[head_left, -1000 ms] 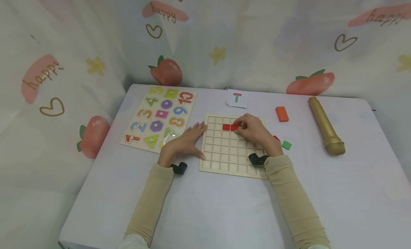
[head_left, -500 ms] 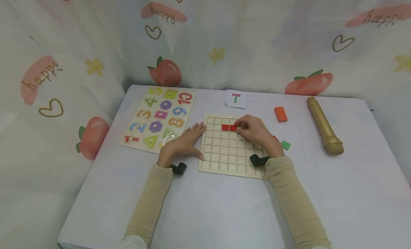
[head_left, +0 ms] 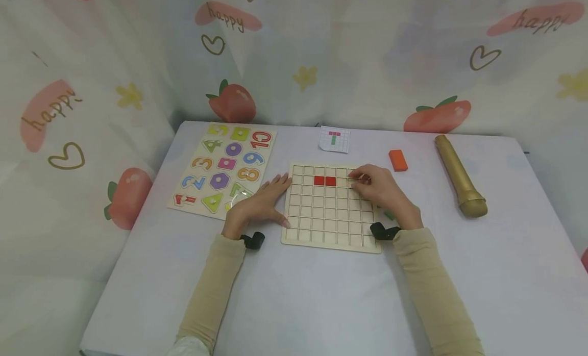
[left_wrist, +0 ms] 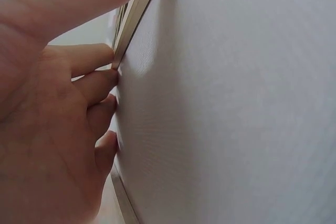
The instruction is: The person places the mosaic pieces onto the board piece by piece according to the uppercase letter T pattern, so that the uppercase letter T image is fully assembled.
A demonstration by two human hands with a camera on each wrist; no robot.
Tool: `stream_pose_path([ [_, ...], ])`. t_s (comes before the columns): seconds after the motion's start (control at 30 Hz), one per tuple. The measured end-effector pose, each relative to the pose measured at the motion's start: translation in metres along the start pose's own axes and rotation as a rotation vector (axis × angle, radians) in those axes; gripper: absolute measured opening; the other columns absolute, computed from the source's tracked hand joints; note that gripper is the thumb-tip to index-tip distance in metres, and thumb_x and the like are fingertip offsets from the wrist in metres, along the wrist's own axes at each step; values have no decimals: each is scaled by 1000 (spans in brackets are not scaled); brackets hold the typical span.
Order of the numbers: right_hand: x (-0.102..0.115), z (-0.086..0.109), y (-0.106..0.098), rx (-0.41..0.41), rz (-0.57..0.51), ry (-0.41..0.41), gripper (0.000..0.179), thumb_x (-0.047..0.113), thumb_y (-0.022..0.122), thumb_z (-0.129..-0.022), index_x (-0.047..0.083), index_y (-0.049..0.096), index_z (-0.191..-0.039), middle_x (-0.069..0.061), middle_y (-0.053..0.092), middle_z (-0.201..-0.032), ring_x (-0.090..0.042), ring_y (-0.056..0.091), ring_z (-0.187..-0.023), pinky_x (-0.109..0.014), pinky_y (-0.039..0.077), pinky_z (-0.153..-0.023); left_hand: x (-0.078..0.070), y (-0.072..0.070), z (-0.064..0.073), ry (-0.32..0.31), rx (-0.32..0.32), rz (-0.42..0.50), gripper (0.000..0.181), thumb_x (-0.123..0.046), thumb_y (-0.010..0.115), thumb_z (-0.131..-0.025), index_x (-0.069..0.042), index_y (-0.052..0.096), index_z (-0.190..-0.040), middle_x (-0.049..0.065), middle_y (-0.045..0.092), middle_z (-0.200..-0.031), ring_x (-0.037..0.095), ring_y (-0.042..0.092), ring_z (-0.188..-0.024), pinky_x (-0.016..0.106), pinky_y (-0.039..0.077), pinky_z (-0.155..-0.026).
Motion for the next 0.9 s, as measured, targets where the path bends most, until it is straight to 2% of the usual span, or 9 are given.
stream_pose_path([
  [0.3, -18, 15, -10, -40, 34, 51, 28, 10, 67, -97, 1, 70, -123, -16, 68, -110, -30, 59, -97, -38, 52, -80, -3, -1, 2, -6, -1, 7, 123, -33, 92, -75, -12, 12, -166, 2, -1, -175, 19, -7, -161, 39, -5, -132],
  [0.7, -39, 31, -21, -52, 49, 140, 31, 13, 69, -97, 2, 69, -125, -17, 67, -113, -31, 59, -98, -36, 52, -78, -3, 1, 1, -12, -4, -10, 123, -37, 91, -76, -13, 11, -167, 2, -1, -175, 19, -8, -161, 40, -5, -132],
  [0.9, -45, 39, -28, -49, 70, 143, 31, 13, 69, -97, 1, 68, -126, -18, 67, -115, -32, 60, -98, -39, 53, -82, -5, -1, 4, -13, 2, -19, 123, -36, 91, -77, -12, 11, -167, 3, -2, -175, 20, -8, -161, 41, -5, -132],
])
Point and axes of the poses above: each hand's wrist, its own z-axis away from the middle knuckle, its own y-axis out of the palm, x = y × z, the point moved 2 cm from there along -z, towards the middle knuckle
